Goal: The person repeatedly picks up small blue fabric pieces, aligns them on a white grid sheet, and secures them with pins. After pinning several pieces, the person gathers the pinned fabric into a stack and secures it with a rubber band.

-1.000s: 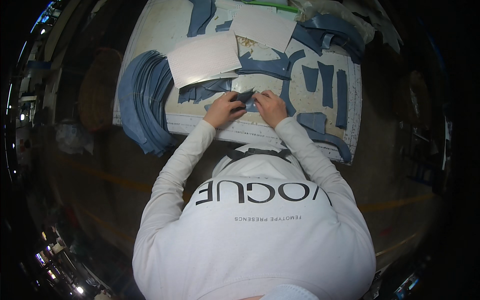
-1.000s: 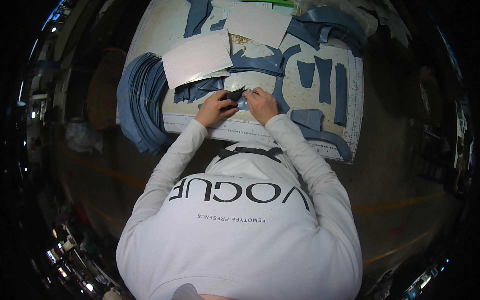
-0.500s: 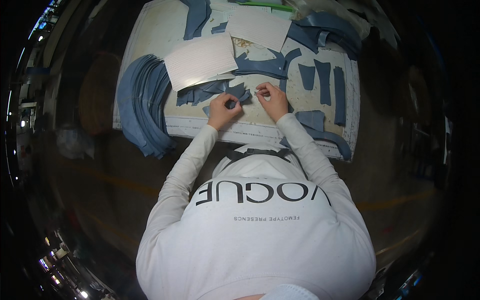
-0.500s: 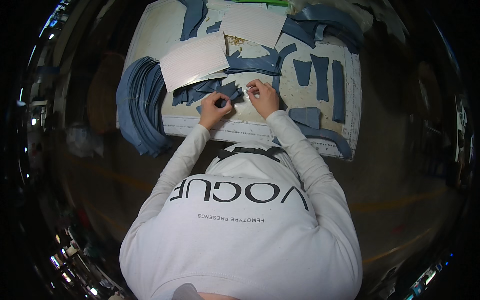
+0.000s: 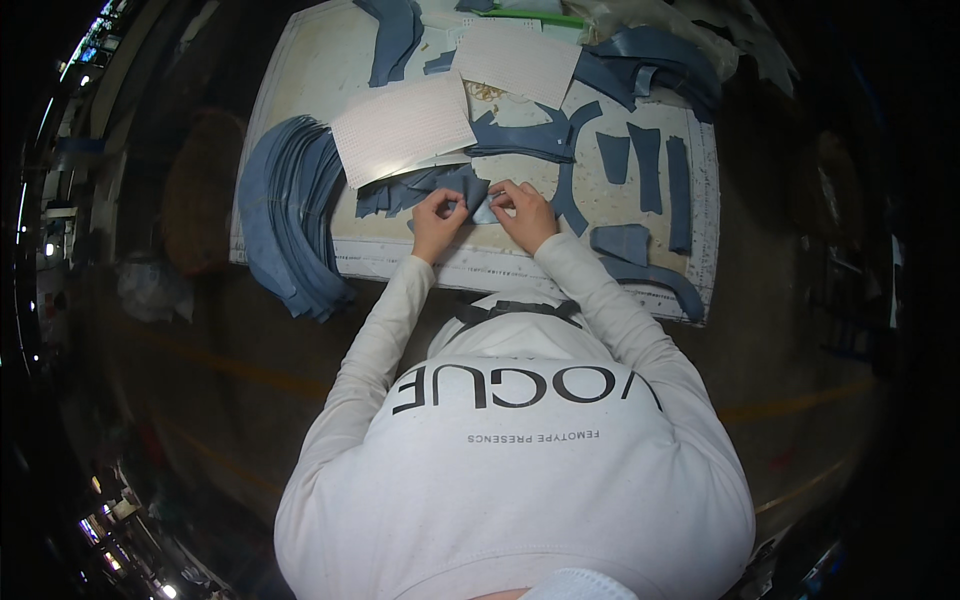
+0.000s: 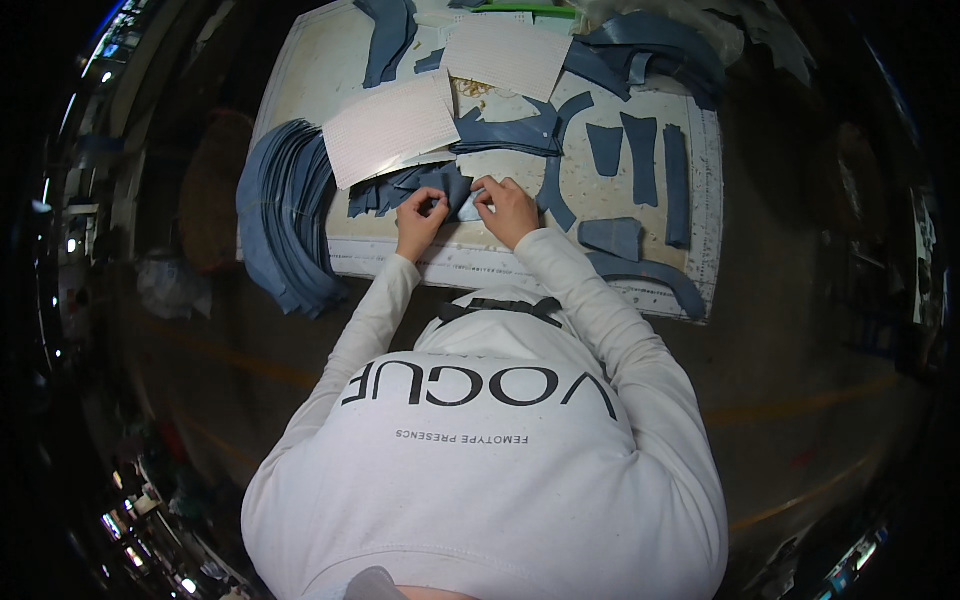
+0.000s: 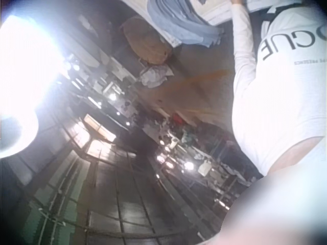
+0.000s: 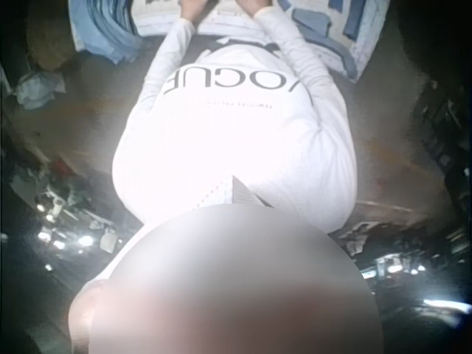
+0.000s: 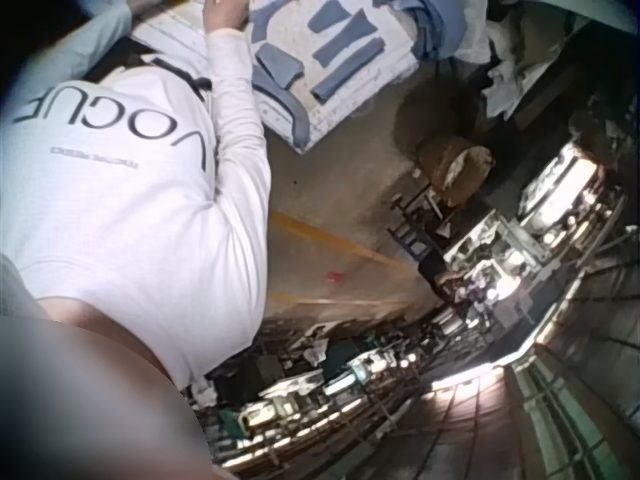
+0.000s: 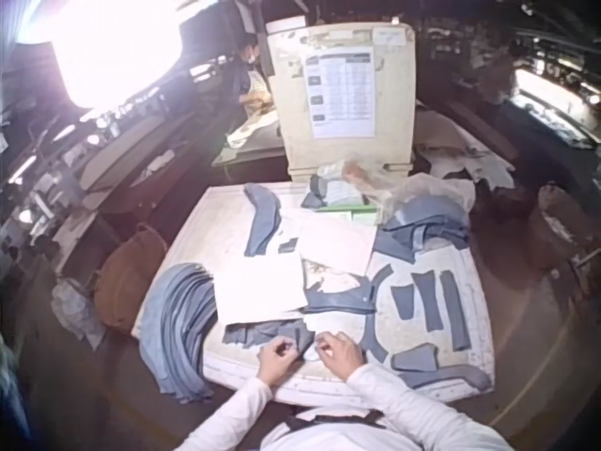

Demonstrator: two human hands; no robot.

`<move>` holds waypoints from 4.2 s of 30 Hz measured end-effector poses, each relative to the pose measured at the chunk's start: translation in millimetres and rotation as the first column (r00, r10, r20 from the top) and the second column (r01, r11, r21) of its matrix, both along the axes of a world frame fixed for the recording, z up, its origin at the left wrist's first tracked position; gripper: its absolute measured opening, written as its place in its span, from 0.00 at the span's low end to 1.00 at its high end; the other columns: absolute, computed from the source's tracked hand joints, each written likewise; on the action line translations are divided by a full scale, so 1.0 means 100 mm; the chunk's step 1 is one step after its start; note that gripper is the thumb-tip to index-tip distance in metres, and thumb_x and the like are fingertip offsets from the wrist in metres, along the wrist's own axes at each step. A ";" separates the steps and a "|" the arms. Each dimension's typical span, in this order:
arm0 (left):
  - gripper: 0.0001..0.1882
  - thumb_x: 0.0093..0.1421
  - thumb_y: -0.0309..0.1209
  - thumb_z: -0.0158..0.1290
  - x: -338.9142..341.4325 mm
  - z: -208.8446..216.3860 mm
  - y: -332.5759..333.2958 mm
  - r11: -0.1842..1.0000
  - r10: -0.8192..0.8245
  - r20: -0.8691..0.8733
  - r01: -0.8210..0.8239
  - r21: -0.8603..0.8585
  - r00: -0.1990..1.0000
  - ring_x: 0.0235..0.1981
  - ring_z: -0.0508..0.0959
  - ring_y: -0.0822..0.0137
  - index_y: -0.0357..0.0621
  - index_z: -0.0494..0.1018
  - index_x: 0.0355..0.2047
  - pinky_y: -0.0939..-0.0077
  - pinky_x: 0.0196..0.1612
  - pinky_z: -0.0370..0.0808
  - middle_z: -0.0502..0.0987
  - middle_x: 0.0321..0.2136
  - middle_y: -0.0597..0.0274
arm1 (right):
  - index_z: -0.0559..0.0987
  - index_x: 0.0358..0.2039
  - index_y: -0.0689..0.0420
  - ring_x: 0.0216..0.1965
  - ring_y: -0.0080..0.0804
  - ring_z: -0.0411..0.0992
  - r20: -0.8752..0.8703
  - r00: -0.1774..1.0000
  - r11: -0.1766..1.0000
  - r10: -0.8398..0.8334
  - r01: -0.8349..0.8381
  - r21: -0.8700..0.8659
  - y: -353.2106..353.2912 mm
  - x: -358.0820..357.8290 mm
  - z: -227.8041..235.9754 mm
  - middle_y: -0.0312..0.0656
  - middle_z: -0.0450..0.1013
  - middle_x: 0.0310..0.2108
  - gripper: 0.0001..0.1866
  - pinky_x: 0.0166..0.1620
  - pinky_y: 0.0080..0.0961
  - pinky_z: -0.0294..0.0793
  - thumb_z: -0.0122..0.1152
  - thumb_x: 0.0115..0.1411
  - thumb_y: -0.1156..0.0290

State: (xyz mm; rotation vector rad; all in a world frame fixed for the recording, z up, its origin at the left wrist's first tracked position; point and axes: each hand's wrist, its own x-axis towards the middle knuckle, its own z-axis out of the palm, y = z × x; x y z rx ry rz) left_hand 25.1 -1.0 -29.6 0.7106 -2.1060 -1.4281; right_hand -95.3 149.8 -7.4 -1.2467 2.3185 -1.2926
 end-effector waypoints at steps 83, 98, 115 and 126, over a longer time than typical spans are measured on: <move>0.23 0.48 0.32 0.64 -0.22 0.65 0.16 0.799 -0.357 0.252 0.434 -0.416 0.900 0.37 0.79 0.57 0.45 0.73 0.46 0.67 0.40 0.75 0.78 0.35 0.61 | 0.74 0.35 0.59 0.31 0.32 0.78 0.469 0.876 0.975 -0.115 0.190 -0.116 -0.61 -1.34 0.27 0.49 0.72 0.50 0.03 0.31 0.21 0.74 0.55 0.60 0.75; 0.17 0.64 0.37 0.53 -0.59 1.17 0.39 0.394 -0.493 -0.268 0.487 0.780 0.828 0.37 0.79 0.74 0.40 0.72 0.48 0.79 0.42 0.77 0.80 0.35 0.61 | 0.64 0.62 0.56 0.54 0.29 0.66 0.581 0.655 0.776 0.484 -0.015 -0.630 0.27 -0.66 1.12 0.38 0.68 0.52 0.50 0.53 0.31 0.69 0.71 0.44 0.42; 0.14 0.54 0.33 0.63 -0.62 1.40 0.51 0.768 -0.555 -0.065 0.541 0.344 0.829 0.25 0.73 0.79 0.37 0.76 0.36 0.84 0.30 0.72 0.78 0.26 0.66 | 0.67 0.58 0.62 0.52 0.28 0.68 0.477 0.833 0.864 0.282 -0.004 -0.504 0.58 -0.43 1.26 0.43 0.69 0.51 0.39 0.54 0.24 0.66 0.69 0.52 0.51; 0.19 0.58 0.41 0.60 -0.92 1.24 0.87 0.500 -0.863 0.112 0.804 0.323 0.492 0.36 0.71 0.74 0.37 0.73 0.39 0.83 0.39 0.67 0.74 0.32 0.64 | 0.73 0.45 0.56 0.43 0.25 0.70 0.454 0.883 0.935 -0.122 0.257 -0.247 1.59 -0.41 1.08 0.37 0.72 0.41 0.22 0.46 0.21 0.69 0.69 0.50 0.72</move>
